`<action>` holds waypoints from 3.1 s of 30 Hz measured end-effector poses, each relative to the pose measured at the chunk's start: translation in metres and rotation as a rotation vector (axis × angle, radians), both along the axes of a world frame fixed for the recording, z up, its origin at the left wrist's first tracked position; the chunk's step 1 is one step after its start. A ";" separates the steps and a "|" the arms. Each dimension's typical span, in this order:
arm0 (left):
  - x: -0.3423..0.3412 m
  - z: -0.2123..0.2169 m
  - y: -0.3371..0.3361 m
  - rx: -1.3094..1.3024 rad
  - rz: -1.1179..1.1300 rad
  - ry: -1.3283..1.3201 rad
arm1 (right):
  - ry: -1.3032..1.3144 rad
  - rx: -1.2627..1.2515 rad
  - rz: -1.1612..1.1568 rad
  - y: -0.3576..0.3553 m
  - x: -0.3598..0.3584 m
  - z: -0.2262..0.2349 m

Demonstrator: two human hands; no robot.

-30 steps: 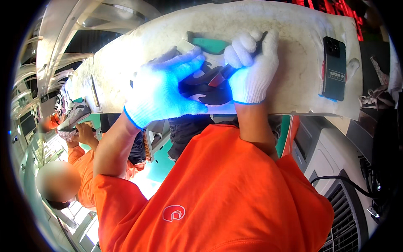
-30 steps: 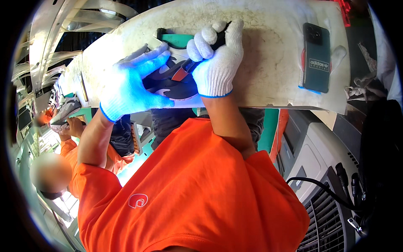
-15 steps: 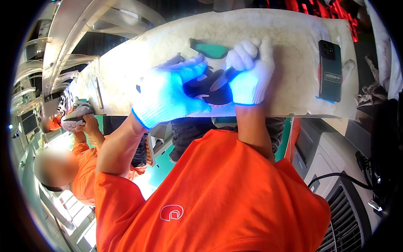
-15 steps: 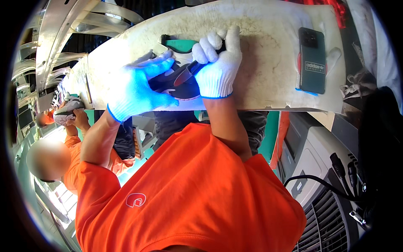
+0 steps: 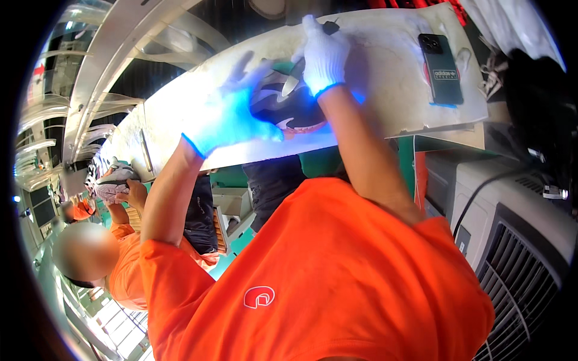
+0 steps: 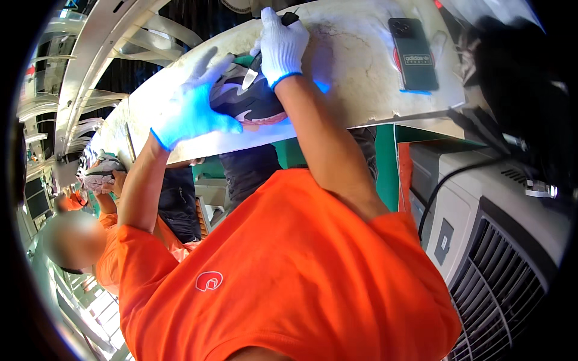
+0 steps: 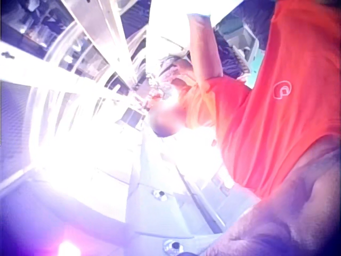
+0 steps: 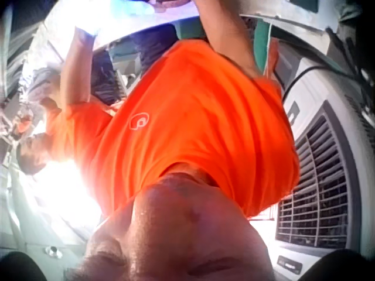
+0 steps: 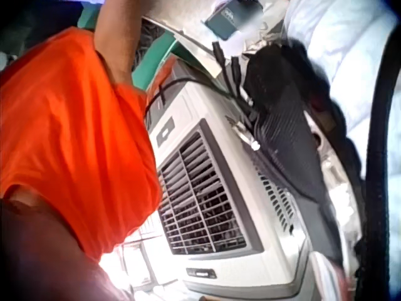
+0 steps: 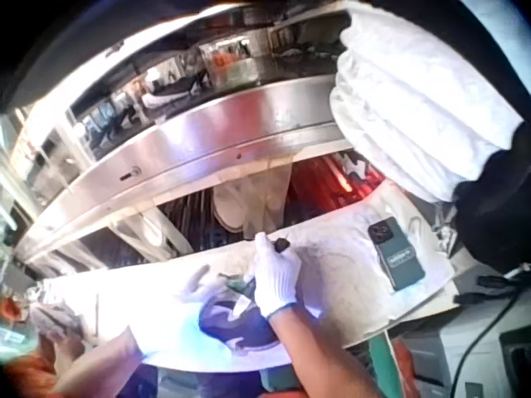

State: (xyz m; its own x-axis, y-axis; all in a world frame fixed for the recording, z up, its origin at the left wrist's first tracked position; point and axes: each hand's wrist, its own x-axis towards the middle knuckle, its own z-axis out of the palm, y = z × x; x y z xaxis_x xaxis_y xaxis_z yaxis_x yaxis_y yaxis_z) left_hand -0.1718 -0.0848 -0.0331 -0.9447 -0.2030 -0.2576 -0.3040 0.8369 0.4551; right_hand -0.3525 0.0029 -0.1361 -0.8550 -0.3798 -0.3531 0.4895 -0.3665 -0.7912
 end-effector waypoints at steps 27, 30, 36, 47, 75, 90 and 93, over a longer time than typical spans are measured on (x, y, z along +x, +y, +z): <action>0.076 -0.044 0.052 -0.306 0.137 0.517 | 0.536 0.251 1.137 0.135 0.034 0.006; 0.074 -0.040 0.052 -0.300 0.138 0.510 | 0.507 0.377 1.126 0.131 0.039 0.020; 0.073 -0.043 0.050 -0.248 0.170 0.507 | 0.637 0.526 0.827 0.119 0.072 0.017; 0.076 -0.029 0.052 0.085 0.394 0.584 | 0.470 0.237 0.767 0.115 0.086 0.016; 0.152 -0.031 0.043 1.166 0.764 0.845 | 1.397 0.177 0.635 0.177 0.090 -0.043; 0.131 -0.007 0.029 0.682 0.512 0.694 | 1.466 0.238 0.502 0.167 0.089 -0.061; 0.138 -0.013 0.018 0.810 0.489 0.665 | 1.551 0.240 0.451 0.166 0.089 -0.063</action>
